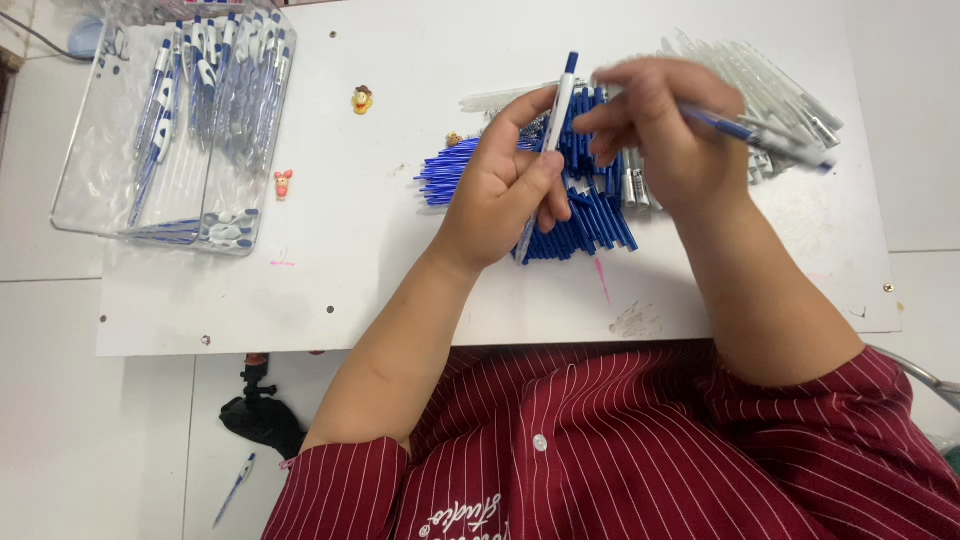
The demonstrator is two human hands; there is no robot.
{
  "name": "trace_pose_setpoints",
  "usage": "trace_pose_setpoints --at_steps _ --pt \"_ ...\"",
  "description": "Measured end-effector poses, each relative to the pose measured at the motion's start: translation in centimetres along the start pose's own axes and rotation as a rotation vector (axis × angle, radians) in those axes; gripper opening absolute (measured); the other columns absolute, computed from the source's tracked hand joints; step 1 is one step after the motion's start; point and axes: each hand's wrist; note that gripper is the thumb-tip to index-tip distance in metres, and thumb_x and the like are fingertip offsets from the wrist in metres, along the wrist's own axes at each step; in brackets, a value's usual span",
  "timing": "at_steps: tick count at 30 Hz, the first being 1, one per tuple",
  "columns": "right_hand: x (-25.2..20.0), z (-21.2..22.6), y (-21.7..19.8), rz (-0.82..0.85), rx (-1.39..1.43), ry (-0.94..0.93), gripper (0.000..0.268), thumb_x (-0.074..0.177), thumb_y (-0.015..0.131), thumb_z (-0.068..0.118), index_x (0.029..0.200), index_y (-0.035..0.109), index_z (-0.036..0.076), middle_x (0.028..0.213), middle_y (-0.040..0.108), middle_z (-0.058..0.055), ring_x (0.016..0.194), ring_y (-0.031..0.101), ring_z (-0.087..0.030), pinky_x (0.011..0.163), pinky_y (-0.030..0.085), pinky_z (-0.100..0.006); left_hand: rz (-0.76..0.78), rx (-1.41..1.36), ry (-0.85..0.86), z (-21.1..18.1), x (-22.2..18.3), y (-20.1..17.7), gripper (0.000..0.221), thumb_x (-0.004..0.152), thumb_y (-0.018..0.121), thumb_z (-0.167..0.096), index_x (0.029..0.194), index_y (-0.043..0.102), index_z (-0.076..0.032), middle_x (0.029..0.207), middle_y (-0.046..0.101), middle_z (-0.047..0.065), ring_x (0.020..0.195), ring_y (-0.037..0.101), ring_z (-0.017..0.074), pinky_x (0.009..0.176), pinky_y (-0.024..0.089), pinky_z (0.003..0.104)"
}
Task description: The person assembles pens by picking up pen bodies, inserting ink cartridges, and attaching clips by hand, placing the finished products into a clear plastic container.
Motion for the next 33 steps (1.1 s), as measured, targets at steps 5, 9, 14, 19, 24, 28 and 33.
trace_pose_setpoints --at_steps 5,9,14,19,24,28,33 --pt "0.5 -0.9 -0.2 0.029 -0.026 0.152 0.036 0.113 0.051 0.030 0.120 0.065 -0.003 0.086 0.069 -0.017 0.063 0.066 -0.021 0.060 0.059 -0.028 0.162 -0.043 -0.017 0.7 0.1 -0.4 0.059 0.105 0.051 -0.010 0.160 0.030 -0.011 0.067 0.066 0.010 0.056 0.060 0.0152 0.053 0.053 0.026" --pt "0.4 -1.8 -0.5 0.012 0.227 0.260 0.018 0.111 0.059 0.016 0.104 0.063 0.000 0.075 0.063 -0.015 0.060 0.064 -0.021 0.052 0.058 -0.028 0.232 -0.079 -0.051 0.8 0.0 -0.7 0.060 0.104 0.051 -0.013 0.161 0.032 -0.012 0.062 0.062 0.008 0.053 0.057 0.0141 0.052 0.052 0.026" --pt "0.8 -1.8 -0.7 -0.115 0.220 0.388 0.028 0.107 0.061 0.032 0.104 0.066 0.004 0.074 0.065 -0.013 0.056 0.059 -0.017 0.050 0.054 -0.026 0.286 -0.306 -0.095 1.4 0.3 -1.3 0.059 0.104 0.047 -0.011 0.162 0.033 -0.010 0.056 0.051 0.006 0.048 0.049 0.0148 0.048 0.043 0.028" --pt "1.1 -0.5 -0.5 -0.167 0.136 0.460 0.073 0.097 0.035 0.062 0.127 0.070 0.005 0.072 0.065 -0.013 0.048 0.056 -0.019 0.046 0.045 -0.027 0.203 -0.575 -0.152 0.5 0.2 -1.4 0.063 0.100 0.042 -0.003 0.162 0.029 -0.005 0.050 0.046 0.005 0.041 0.042 0.0130 0.040 0.036 0.026" --pt "-0.4 -0.7 -0.3 0.052 0.198 0.231 0.036 0.111 0.050 0.021 0.128 0.066 -0.007 0.091 0.068 -0.022 0.062 0.062 -0.024 0.057 0.051 -0.027 0.182 -0.574 -0.143 0.7 0.3 -1.4 0.066 0.098 0.043 -0.006 0.163 0.028 -0.008 0.047 0.044 0.004 0.040 0.040 0.0123 0.041 0.034 0.025" --pt "-0.6 -0.1 0.6 0.071 0.139 0.162 0.025 0.105 0.053 0.001 0.124 0.067 -0.007 0.087 0.068 -0.022 0.061 0.060 -0.024 0.061 0.054 -0.029 0.186 -0.541 -0.148 0.9 0.3 -1.3 0.067 0.098 0.042 -0.009 0.163 0.028 -0.011 0.046 0.042 0.003 0.039 0.036 0.0113 0.042 0.034 0.025" --pt "-0.6 -0.6 1.0 0.095 0.154 0.161 0.024 0.102 0.056 -0.001 0.124 0.065 -0.003 0.086 0.068 -0.021 0.060 0.060 -0.021 0.060 0.053 -0.026 0.188 -0.539 -0.118 1.3 0.3 -1.2 0.066 0.099 0.044 -0.009 0.163 0.028 -0.010 0.048 0.042 0.006 0.039 0.039 0.0144 0.042 0.035 0.026"
Point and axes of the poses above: each hand's wrist, its own x-axis towards the middle knuckle, its own y-axis out of the palm, z = x × y
